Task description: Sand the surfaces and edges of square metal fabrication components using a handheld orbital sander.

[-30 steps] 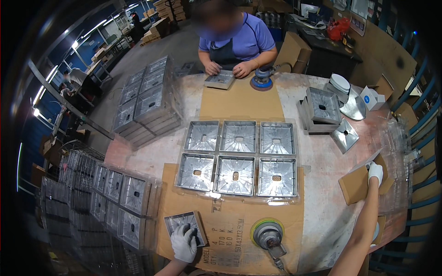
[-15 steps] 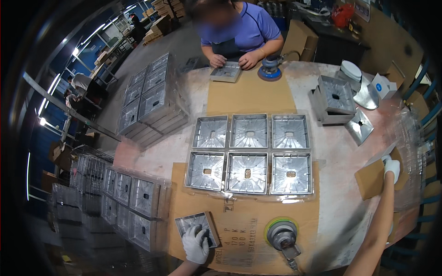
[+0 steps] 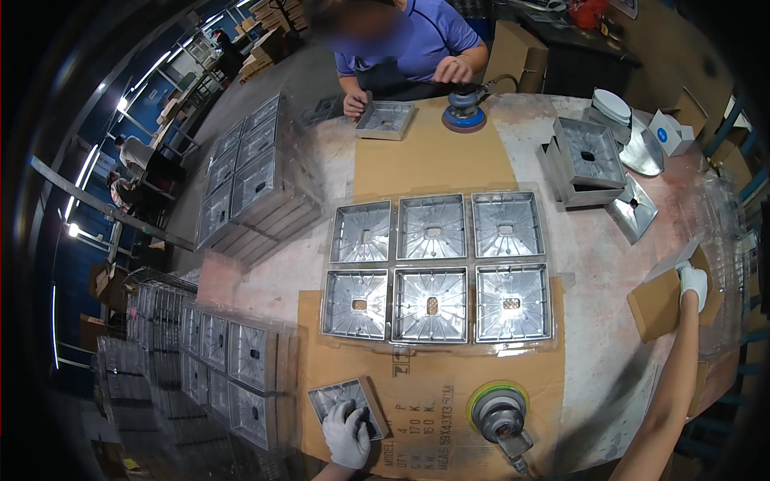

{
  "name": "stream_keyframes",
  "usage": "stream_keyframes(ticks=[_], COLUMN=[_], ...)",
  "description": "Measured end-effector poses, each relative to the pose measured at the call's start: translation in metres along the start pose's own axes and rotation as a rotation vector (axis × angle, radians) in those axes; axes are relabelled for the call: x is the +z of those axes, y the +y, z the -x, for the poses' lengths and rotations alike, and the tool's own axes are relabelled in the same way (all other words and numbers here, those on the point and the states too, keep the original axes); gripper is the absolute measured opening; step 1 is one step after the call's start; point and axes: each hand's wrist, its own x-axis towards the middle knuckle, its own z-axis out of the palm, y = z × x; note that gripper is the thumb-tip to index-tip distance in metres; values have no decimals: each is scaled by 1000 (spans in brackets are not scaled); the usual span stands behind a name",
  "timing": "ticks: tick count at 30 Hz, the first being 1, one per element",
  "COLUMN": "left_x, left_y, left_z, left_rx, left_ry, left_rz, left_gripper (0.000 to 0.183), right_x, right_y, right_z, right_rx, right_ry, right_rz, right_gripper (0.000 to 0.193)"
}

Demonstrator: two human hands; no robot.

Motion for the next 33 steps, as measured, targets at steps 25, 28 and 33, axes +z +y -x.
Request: stream_keyframes(ticks=[25, 28, 33], left_x=[5, 4, 4], left_y=[-5, -4, -5], left_z=[5, 5, 6], left_rx=[4, 5, -8], left_ry=[22, 27, 13], left_rz=[-17, -18, -30], left_gripper=[35, 34, 35], right_x=[-15, -16, -15], right_y=[-25, -27, -26], right_z=[28, 30, 30], right_rx=[-3, 21, 32], right_ry=[7, -26, -24], right_rz=[-20, 28, 26], right_gripper=[50, 44, 44])
